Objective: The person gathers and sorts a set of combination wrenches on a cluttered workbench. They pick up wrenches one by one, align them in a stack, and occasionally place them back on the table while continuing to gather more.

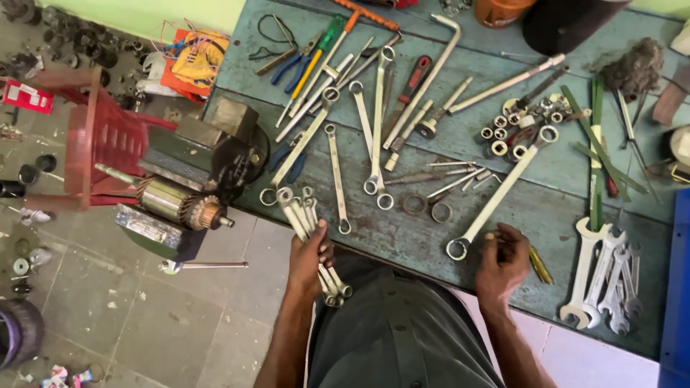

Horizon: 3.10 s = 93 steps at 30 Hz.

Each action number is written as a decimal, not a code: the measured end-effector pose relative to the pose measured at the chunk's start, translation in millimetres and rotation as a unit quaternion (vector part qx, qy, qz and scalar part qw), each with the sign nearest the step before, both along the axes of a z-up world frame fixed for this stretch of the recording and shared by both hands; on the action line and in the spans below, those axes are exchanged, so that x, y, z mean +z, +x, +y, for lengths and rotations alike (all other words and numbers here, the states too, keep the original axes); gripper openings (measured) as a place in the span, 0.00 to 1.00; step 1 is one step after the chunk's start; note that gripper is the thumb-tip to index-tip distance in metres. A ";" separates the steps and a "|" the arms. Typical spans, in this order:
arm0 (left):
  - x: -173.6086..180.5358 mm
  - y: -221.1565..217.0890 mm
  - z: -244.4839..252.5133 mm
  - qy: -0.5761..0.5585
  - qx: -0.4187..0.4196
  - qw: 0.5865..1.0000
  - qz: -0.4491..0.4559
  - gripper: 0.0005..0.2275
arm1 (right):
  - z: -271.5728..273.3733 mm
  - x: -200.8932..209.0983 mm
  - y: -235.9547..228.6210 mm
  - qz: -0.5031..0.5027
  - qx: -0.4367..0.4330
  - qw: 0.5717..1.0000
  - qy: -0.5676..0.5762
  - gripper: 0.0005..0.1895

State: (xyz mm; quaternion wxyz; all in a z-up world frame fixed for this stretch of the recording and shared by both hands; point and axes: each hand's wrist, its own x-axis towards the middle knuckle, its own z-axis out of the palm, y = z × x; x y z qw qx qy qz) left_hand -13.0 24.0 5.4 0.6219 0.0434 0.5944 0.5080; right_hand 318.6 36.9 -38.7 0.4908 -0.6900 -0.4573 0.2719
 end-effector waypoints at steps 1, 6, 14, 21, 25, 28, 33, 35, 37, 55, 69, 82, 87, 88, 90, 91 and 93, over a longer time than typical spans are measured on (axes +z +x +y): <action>-2.3 -7.1 2.7 0.000 0.002 1.000 -0.001 0.12 | 1.2 1.1 -1.7 -0.001 0.002 1.000 0.000 0.12; 3.3 -42.2 23.8 0.092 -0.157 0.875 0.448 0.10 | 1.8 1.6 -8.4 -0.012 -0.025 0.999 -0.016 0.12; 1.1 -98.7 51.2 0.032 -0.195 0.778 0.596 0.11 | 3.1 0.2 -14.4 -0.085 -0.052 0.995 -0.003 0.10; -27.0 -122.2 72.4 0.066 -0.174 0.791 0.582 0.14 | 1.6 -4.0 -15.8 -0.110 -0.089 0.990 0.011 0.07; -41.8 -130.1 73.9 -0.008 -0.242 0.753 0.613 0.15 | 5.4 -13.2 -14.4 -0.132 -0.090 0.987 0.012 0.06; -50.9 -130.2 66.1 0.091 -0.242 0.817 0.515 0.13 | 3.3 -13.2 -13.8 -0.170 -0.090 0.981 0.005 0.05; -80.9 -117.7 47.6 0.131 -0.288 0.921 0.228 0.14 | 7.1 -9.4 -15.7 -0.171 -0.094 0.981 -0.017 0.05; -64.3 -103.8 52.3 0.089 -0.281 0.938 0.183 0.13 | 7.9 -10.5 -17.1 -0.178 -0.093 0.980 -0.018 0.05; -46.3 -90.9 58.5 0.046 -0.275 0.951 0.136 0.13 | 6.6 -10.5 -16.4 -0.186 -0.092 0.978 -0.021 0.05; -22.2 -71.8 86.7 0.024 -0.287 0.953 -0.090 0.12 | 10.4 -14.3 -16.4 -0.205 -0.119 0.971 -0.038 0.05; 5.0 -58.3 107.1 -0.017 -0.310 0.949 -0.062 0.09 | 13.1 -6.5 -22.8 -0.191 -0.124 0.973 -0.035 0.05; -20.1 -46.2 119.1 -0.053 -0.311 0.948 -0.038 0.10 | 15.6 -0.6 -25.7 -0.199 -0.114 0.973 -0.025 0.04; -44.4 -45.1 124.4 -0.054 -0.318 0.946 0.019 0.13 | 17.3 5.5 -29.1 -0.178 -0.122 0.976 -0.024 0.05; -44.4 -44.4 127.6 -0.054 -0.320 0.946 0.019 0.13 | 17.0 6.6 -28.7 -0.178 -0.124 0.976 -0.025 0.05; -43.7 -45.1 133.8 -0.042 -0.301 0.953 0.021 0.12 | 17.9 8.2 -29.6 -0.168 -0.122 0.978 -0.022 0.05; -49.0 -45.6 136.3 -0.042 -0.302 0.952 0.021 0.12 | 17.6 7.3 -28.9 -0.168 -0.123 0.978 -0.022 0.05; -59.6 -47.2 141.3 -0.049 -0.297 0.953 0.024 0.12 | 17.3 5.9 -27.9 -0.164 -0.121 0.979 -0.022 0.05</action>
